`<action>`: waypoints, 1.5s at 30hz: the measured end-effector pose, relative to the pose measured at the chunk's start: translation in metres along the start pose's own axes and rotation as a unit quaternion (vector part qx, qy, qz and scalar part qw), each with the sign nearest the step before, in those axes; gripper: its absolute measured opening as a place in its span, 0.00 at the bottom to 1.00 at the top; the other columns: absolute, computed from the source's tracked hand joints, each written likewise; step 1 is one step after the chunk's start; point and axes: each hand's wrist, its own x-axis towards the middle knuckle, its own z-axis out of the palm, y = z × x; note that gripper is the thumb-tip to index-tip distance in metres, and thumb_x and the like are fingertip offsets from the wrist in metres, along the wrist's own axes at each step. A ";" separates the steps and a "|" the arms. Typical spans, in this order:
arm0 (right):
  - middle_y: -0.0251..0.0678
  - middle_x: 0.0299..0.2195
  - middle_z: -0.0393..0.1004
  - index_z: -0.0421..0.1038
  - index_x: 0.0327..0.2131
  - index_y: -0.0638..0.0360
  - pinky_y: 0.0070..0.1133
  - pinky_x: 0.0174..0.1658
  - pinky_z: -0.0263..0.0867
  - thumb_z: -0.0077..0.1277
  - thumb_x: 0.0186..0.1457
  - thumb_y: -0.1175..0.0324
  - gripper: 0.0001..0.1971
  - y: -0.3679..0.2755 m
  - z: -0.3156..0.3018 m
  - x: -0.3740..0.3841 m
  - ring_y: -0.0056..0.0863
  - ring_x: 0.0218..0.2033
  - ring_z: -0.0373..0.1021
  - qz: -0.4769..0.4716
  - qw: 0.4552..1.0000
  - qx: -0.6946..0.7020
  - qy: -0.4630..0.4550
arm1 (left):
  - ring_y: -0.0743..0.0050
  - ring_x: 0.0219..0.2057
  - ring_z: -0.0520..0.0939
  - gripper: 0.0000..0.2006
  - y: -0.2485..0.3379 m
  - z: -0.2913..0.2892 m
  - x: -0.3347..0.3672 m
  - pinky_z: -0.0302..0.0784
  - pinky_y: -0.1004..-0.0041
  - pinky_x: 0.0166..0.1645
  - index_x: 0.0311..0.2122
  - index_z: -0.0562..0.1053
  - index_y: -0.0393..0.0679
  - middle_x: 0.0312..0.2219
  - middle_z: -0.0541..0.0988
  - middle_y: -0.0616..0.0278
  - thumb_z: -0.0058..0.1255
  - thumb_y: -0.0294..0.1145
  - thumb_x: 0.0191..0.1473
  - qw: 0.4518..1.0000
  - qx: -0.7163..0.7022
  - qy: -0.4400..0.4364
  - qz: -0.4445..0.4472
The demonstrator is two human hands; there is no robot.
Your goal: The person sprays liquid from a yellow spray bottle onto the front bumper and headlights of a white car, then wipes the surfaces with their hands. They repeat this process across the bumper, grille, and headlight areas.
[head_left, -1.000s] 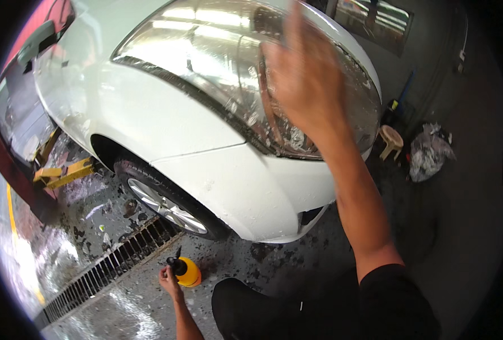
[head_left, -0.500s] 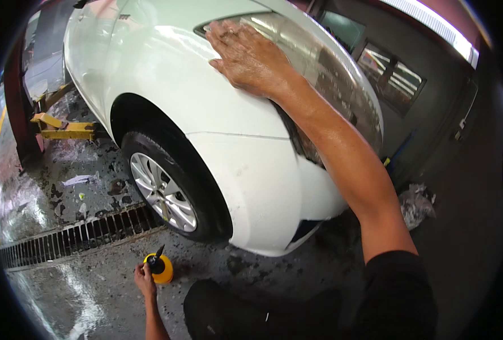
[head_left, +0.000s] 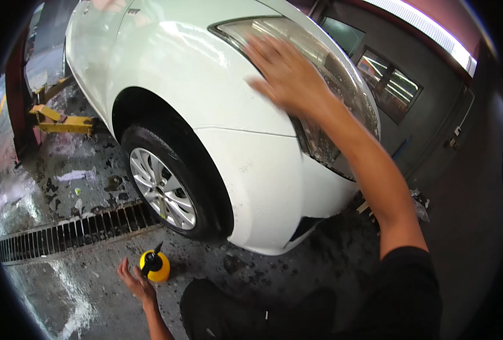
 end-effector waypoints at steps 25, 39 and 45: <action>0.45 0.62 0.65 0.64 0.61 0.61 0.40 0.68 0.52 0.40 0.68 0.60 0.23 0.013 0.017 -0.249 0.43 0.65 0.60 0.394 0.874 0.111 0.261 | 0.51 0.70 0.54 0.27 0.494 0.162 0.161 0.45 0.52 0.71 0.68 0.62 0.53 0.69 0.58 0.55 0.45 0.46 0.65 0.848 -0.165 -0.008 0.503; 0.51 0.61 0.64 0.63 0.61 0.63 0.40 0.67 0.54 0.41 0.67 0.59 0.24 0.050 0.033 -0.322 0.50 0.63 0.60 0.506 0.811 0.146 0.253 | 0.48 0.72 0.49 0.32 0.518 0.167 0.160 0.38 0.48 0.71 0.70 0.58 0.50 0.71 0.52 0.55 0.29 0.57 0.67 0.834 -0.056 -0.002 0.549; 0.50 0.59 0.66 0.65 0.59 0.64 0.44 0.67 0.53 0.43 0.66 0.60 0.23 0.021 0.011 -0.274 0.49 0.61 0.62 0.503 0.775 0.228 0.307 | 0.46 0.72 0.48 0.33 0.516 0.179 0.149 0.38 0.49 0.72 0.69 0.58 0.45 0.71 0.52 0.51 0.29 0.56 0.68 0.829 -0.069 -0.024 0.554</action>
